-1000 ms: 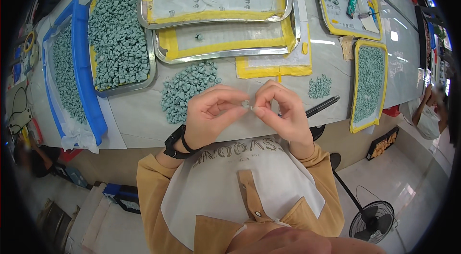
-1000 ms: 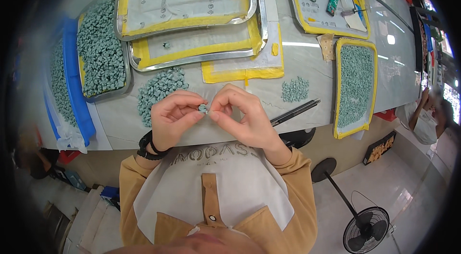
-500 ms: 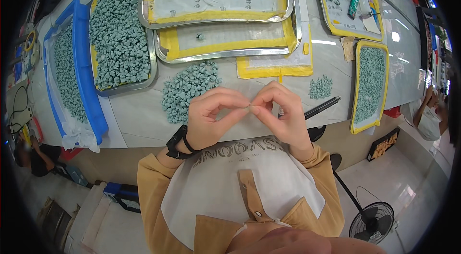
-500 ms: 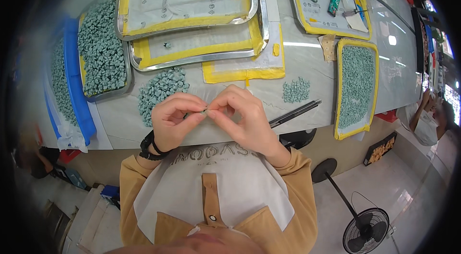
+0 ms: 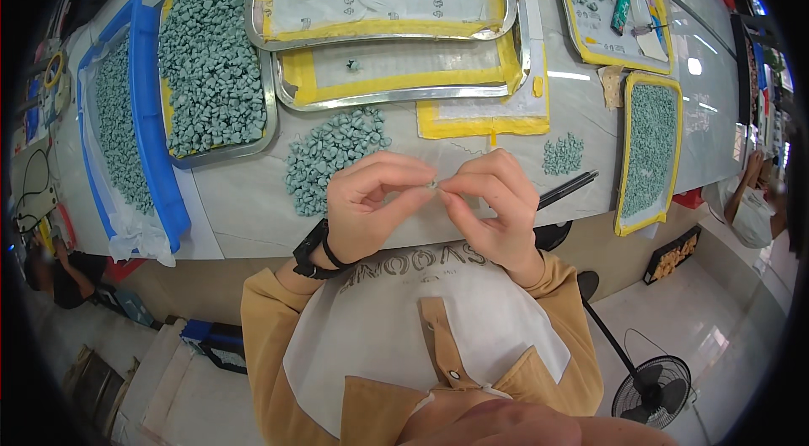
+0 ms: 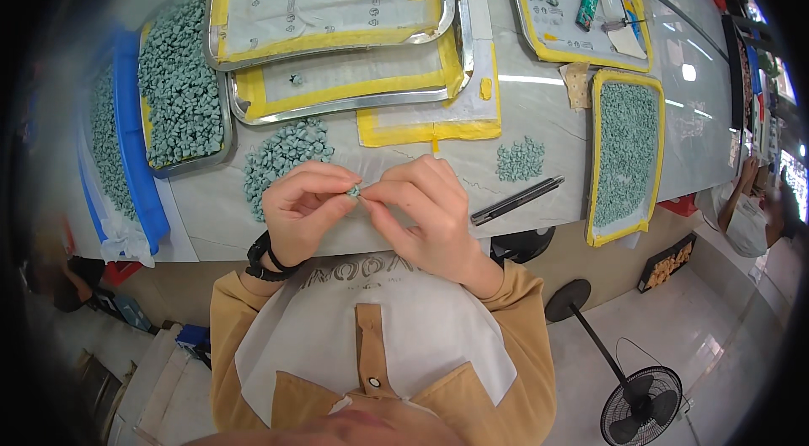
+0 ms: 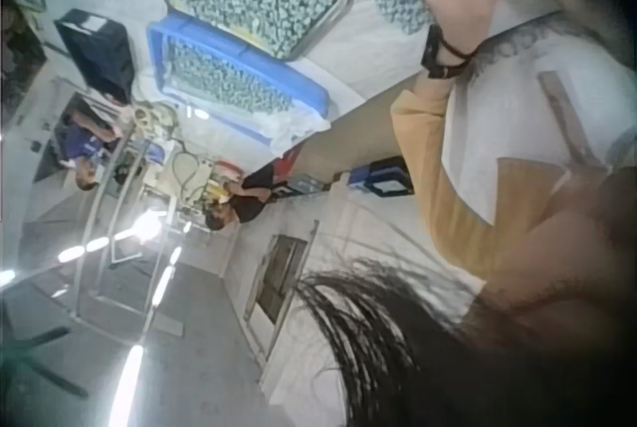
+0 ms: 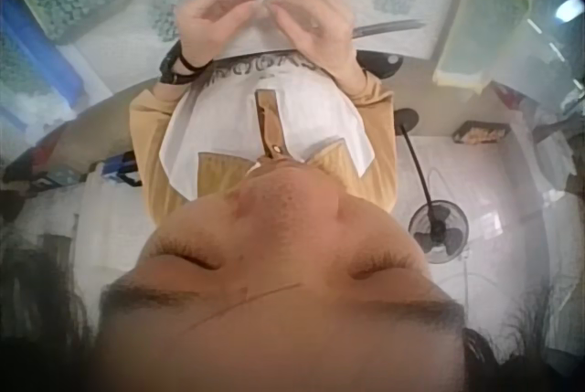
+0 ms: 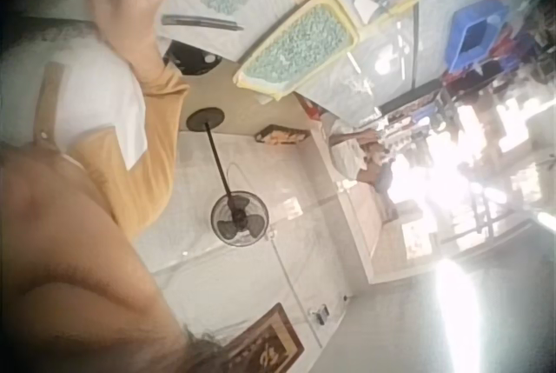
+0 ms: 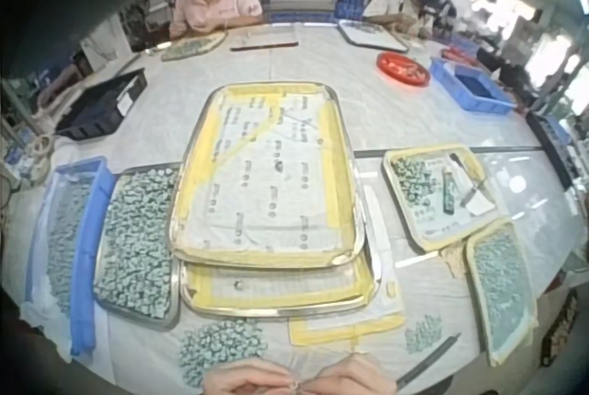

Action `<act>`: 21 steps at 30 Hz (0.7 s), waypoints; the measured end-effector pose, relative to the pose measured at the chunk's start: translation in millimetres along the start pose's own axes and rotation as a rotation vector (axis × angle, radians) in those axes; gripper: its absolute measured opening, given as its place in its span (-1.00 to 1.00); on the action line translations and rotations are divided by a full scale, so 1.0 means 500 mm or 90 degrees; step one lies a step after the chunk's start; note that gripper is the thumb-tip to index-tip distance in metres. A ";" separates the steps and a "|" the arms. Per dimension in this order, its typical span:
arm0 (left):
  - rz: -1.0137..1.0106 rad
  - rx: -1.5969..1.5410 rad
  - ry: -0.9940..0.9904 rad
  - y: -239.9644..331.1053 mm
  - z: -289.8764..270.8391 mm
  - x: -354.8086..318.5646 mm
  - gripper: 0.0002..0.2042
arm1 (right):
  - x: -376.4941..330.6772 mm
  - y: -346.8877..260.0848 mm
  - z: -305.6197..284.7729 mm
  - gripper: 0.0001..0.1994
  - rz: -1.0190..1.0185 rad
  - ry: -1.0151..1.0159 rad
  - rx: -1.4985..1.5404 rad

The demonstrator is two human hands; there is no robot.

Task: Applying glue to small green plastic components and sticking them onto a template sheet on a workbench.

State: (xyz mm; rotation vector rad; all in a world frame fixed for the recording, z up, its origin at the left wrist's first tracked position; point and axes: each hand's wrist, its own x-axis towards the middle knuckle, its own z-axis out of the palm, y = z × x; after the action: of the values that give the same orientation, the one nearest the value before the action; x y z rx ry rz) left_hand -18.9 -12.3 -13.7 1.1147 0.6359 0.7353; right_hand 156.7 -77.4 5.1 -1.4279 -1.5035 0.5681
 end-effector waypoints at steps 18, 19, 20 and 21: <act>0.014 0.022 -0.023 -0.009 0.001 0.002 -0.86 | -0.005 0.013 -0.004 -0.78 0.028 -0.027 0.017; -0.006 -0.029 -0.028 -0.006 0.003 0.005 -0.85 | -0.007 0.015 -0.005 -0.78 0.034 -0.011 0.050; -0.027 -0.080 -0.032 -0.003 0.005 0.005 -0.83 | -0.008 0.013 -0.005 -0.78 0.035 -0.011 0.051; -0.028 -0.080 -0.032 0.000 0.007 0.005 -0.83 | -0.007 0.011 -0.007 -0.78 0.044 -0.001 0.055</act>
State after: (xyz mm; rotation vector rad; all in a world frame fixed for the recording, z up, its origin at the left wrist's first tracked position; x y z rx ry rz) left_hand -14.7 -12.5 -12.9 0.9983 0.5627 0.6979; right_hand 161.7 -80.7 0.8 -1.4160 -1.4188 0.6693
